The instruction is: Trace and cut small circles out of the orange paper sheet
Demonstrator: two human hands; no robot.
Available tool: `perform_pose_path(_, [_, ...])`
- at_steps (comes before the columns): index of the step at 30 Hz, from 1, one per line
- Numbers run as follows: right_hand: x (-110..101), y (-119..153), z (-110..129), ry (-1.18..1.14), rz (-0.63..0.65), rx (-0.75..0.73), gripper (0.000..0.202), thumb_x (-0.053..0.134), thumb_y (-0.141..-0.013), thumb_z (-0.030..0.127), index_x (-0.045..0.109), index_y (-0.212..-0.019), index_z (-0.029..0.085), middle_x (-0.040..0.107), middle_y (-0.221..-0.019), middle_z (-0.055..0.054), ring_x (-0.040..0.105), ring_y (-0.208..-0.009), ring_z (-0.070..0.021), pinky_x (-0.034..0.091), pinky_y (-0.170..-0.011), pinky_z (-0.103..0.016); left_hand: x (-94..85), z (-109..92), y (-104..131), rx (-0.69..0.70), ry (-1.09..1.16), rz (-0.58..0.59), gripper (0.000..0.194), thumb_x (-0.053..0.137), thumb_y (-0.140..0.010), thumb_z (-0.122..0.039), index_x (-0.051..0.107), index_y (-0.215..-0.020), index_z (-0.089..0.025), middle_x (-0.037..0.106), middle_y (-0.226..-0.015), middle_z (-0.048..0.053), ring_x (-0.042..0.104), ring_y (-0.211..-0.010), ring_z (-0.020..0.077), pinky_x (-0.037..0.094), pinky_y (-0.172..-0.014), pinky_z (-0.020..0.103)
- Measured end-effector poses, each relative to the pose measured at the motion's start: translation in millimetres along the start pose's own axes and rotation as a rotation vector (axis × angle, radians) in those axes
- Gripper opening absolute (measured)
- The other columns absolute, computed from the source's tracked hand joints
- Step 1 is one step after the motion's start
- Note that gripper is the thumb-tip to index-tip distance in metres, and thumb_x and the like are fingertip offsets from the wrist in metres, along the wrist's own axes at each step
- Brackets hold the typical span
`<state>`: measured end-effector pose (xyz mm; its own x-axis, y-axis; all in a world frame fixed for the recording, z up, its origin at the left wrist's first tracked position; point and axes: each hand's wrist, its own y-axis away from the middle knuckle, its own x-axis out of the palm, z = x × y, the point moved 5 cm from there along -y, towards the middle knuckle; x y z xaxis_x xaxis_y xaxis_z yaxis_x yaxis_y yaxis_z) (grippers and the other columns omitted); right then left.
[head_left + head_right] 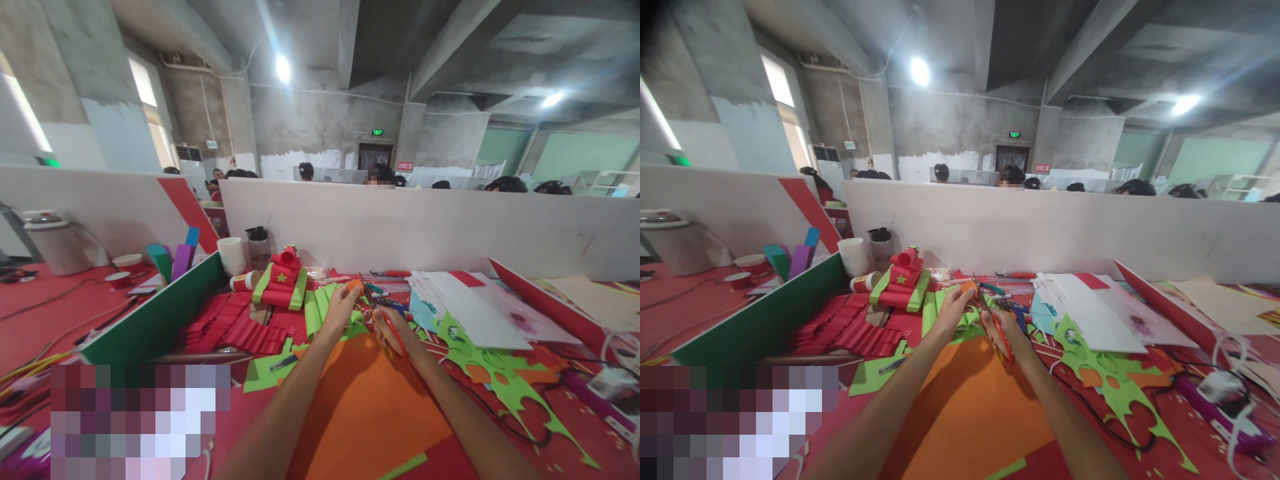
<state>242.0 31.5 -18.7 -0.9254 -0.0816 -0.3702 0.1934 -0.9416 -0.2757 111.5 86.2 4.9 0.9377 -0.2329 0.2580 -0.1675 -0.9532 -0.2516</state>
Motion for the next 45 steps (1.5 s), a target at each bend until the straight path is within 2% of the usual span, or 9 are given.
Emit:
perform_pose_path(11, [-0.2, 0.1, 0.0, -0.009, -0.005, -0.005, 0.053, 0.041, -0.088, 0.073, 0.05, -0.08, 0.021, 0.046, -0.058, 0.005, 0.043, -0.038, -0.0097, 0.035, -0.037, -0.021, 0.8, -0.5, 1.1, 0.013, -0.001, -0.012, 0.03, 0.066, -0.075, -0.045, 0.063, -0.077, -0.016, 0.065, -0.07, 0.001, 0.059, -0.057, 0.0117, 0.04, -0.052, 0.021])
perform_pose_path(18, [-0.8, 0.6, 3.6, -0.013, -0.002, -0.02, 0.052, 0.043, -0.088, 0.072, 0.044, -0.074, 0.022, 0.044, -0.056, 0.006, 0.042, -0.037, -0.0091, 0.033, -0.035, -0.02, 2.8, -2.4, 3.4, 0.014, -0.007, -0.003, 0.025, 0.063, -0.077, -0.041, 0.064, -0.079, -0.016, 0.064, -0.071, 0.001, 0.059, -0.058, 0.0115, 0.04, -0.053, 0.022])
perform_pose_path(29, [-1.1, -0.6, 3.3, 0.025, -0.015, -0.025, 0.055, 0.039, -0.087, 0.075, 0.043, -0.072, 0.022, 0.044, -0.054, 0.005, 0.044, -0.036, -0.0099, 0.034, -0.035, -0.021, 3.5, -4.4, 4.6, 0.022, 0.0, -0.027, 0.025, 0.064, -0.076, -0.041, 0.063, -0.075, -0.016, 0.063, -0.069, 0.0, 0.056, -0.055, 0.0102, 0.04, -0.053, 0.022])
perform_pose_path(33, [-2.1, -0.6, 3.4, 0.027, -0.047, -0.028, 0.052, 0.044, -0.088, 0.072, 0.046, -0.073, 0.022, 0.042, -0.052, 0.007, 0.042, -0.034, -0.0094, 0.032, -0.033, -0.02, 3.4, -3.5, 4.5, 0.021, 0.001, -0.021, 0.024, 0.064, -0.077, -0.04, 0.064, -0.077, -0.016, 0.064, -0.071, 0.001, 0.057, -0.057, 0.0108, 0.041, -0.054, 0.022])
perform_pose_path(38, [-9.4, -1.7, 3.6, 0.044, -0.11, -0.025, 0.047, 0.046, -0.09, 0.066, 0.056, -0.086, 0.02, 0.045, -0.054, 0.006, 0.044, -0.035, -0.0105, 0.033, -0.035, -0.021, 2.3, -0.5, 2.5, 0.013, -0.001, -0.006, 0.03, 0.067, -0.075, -0.045, 0.065, -0.077, -0.016, 0.066, -0.077, 0.003, 0.059, -0.059, 0.0116, 0.041, -0.055, 0.022])
perform_pose_path(41, [-18.0, -4.5, 3.6, 0.137, -0.117, -0.025, 0.043, 0.051, -0.09, 0.06, 0.061, -0.092, 0.019, 0.051, -0.057, 0.004, 0.049, -0.041, -0.013, 0.039, -0.04, -0.023, -0.9, 1.4, 0.2, 0.012, 0.029, -0.017, 0.03, 0.067, -0.076, -0.045, 0.065, -0.081, -0.016, 0.067, -0.081, 0.003, 0.059, -0.061, 0.0117, 0.041, -0.055, 0.022])
perform_pose_path(45, [-27.7, -5.3, 7.2, 0.403, -0.045, -0.068, 0.031, 0.063, -0.085, 0.048, 0.068, -0.096, 0.019, 0.07, -0.082, -0.005, 0.064, -0.072, -0.0221, 0.046, -0.063, -0.029, -10.7, -1.2, -3.1, 0.037, 0.095, -0.103, 0.028, 0.062, -0.079, -0.043, 0.067, -0.083, -0.016, 0.064, -0.074, 0.001, 0.053, -0.055, 0.0093, 0.04, -0.054, 0.022])
